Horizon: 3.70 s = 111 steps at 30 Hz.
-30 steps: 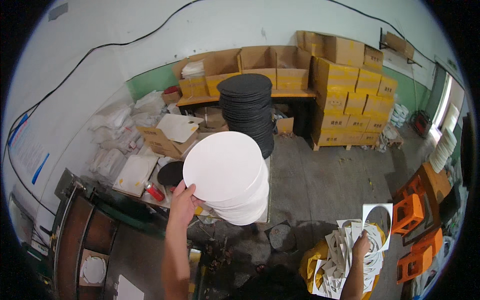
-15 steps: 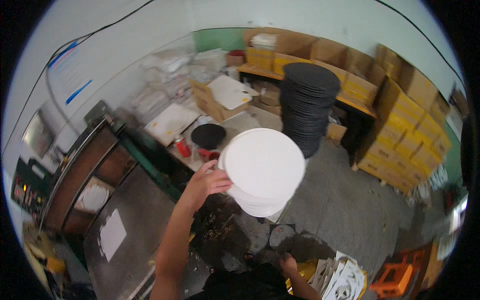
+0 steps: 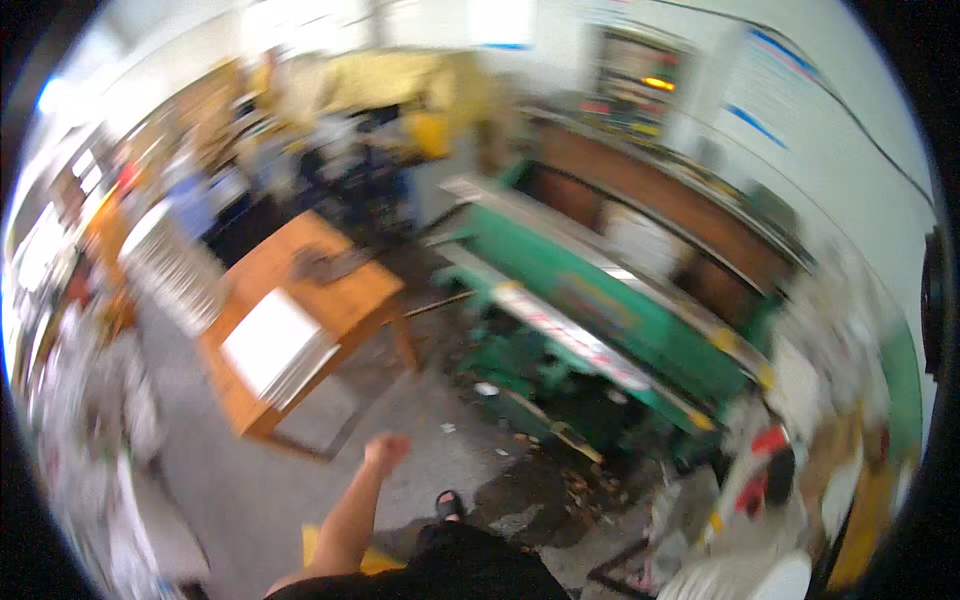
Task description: The person picks up square paper sheets from a table, places them into an industrial press machine, and then removes the resulting circular paper plates to a stack.
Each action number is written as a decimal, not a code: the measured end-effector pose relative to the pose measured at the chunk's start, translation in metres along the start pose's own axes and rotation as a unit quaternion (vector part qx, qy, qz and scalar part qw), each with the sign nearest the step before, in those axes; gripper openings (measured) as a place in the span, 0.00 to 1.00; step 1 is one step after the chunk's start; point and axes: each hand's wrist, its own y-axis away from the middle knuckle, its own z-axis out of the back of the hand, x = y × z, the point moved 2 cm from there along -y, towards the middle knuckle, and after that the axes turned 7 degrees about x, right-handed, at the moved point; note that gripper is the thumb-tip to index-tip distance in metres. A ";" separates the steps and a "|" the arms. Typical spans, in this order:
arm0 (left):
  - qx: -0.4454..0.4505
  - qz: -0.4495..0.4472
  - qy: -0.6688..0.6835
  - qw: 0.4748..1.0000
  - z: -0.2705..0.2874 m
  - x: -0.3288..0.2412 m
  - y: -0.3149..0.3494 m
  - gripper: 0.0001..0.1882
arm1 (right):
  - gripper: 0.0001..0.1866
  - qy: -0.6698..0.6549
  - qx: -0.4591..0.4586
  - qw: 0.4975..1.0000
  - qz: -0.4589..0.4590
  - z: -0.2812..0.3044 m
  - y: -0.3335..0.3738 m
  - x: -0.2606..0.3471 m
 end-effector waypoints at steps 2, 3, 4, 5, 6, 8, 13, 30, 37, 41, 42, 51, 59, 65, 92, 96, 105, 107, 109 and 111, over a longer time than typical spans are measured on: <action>-0.181 -0.162 -0.246 0.938 0.079 -0.077 -0.031 0.09 | 0.11 0.049 0.002 0.999 0.016 -0.007 0.008 0.066; -0.222 -0.221 -0.136 0.940 0.128 -0.108 -0.018 0.08 | 0.12 0.082 0.025 0.996 0.028 -0.010 -0.007 0.088; -0.405 -0.227 -0.153 0.872 0.158 -0.133 -0.010 0.09 | 0.13 0.101 0.024 0.994 0.041 -0.018 -0.006 0.104; -0.471 -0.295 -0.214 0.803 0.198 -0.155 0.000 0.13 | 0.14 0.127 0.032 0.990 0.056 -0.025 -0.009 0.124; -0.470 -0.282 -0.208 0.810 0.189 -0.180 -0.002 0.16 | 0.14 0.133 0.016 0.990 0.052 -0.028 -0.008 0.132; -0.545 -0.250 -0.234 0.765 0.204 -0.214 -0.005 0.20 | 0.16 0.184 0.043 0.980 0.061 -0.020 -0.037 0.180; -0.464 -0.229 -0.220 0.827 0.226 -0.225 -0.042 0.21 | 0.20 0.626 0.017 0.735 0.261 0.061 -0.090 0.167; -0.049 -0.200 0.072 0.976 0.236 -0.147 0.044 0.25 | 0.10 0.185 0.110 0.975 0.061 -0.090 -0.056 0.252; -0.191 -0.402 -0.299 0.844 0.103 -0.338 0.080 0.19 | 0.13 0.093 0.147 0.965 0.195 -0.050 -0.084 0.225; -0.172 -0.404 -0.582 0.684 -0.042 -0.397 0.098 0.19 | 0.17 0.178 -0.024 0.962 0.206 -0.061 -0.055 0.316; -0.118 -0.392 -0.581 0.703 -0.085 -0.402 0.105 0.19 | 0.20 0.237 -0.048 0.948 0.207 -0.060 -0.030 0.350; 0.328 -0.289 0.119 0.891 -0.247 -0.282 0.046 0.26 | 0.19 -0.275 0.119 0.839 0.455 0.038 0.142 0.563; 0.354 -0.120 -0.065 0.925 -0.271 -0.185 0.037 0.31 | 0.24 -0.341 -0.061 0.862 0.369 0.190 -0.027 0.656; 0.225 0.000 -0.115 0.968 -0.298 -0.140 0.089 0.23 | 0.29 -0.019 -0.159 0.966 0.202 0.176 -0.138 0.700; 0.318 0.202 0.006 0.926 -0.513 0.028 -0.143 0.23 | 0.23 -0.523 -0.166 0.759 0.351 0.253 0.065 0.415; 0.292 -0.013 -0.350 0.890 -0.508 0.001 -0.100 0.29 | 0.25 -0.359 -0.303 0.821 0.325 0.215 0.114 0.369; 0.247 -0.378 -0.810 0.374 -0.644 0.074 -0.116 0.33 | 0.24 -0.626 -0.321 0.643 0.303 0.121 0.186 0.421; 0.242 -0.436 -0.793 0.349 -0.648 0.080 -0.117 0.33 | 0.25 -0.648 -0.297 0.623 0.322 0.102 0.175 0.389; 0.455 -0.310 -0.652 0.521 -0.652 0.077 -0.041 0.31 | 0.21 -0.649 -0.375 0.610 0.257 0.083 0.194 0.380; 0.648 0.173 -0.367 0.644 -0.630 0.066 0.015 0.30 | 0.19 -0.642 -0.384 0.606 0.271 0.068 0.193 0.355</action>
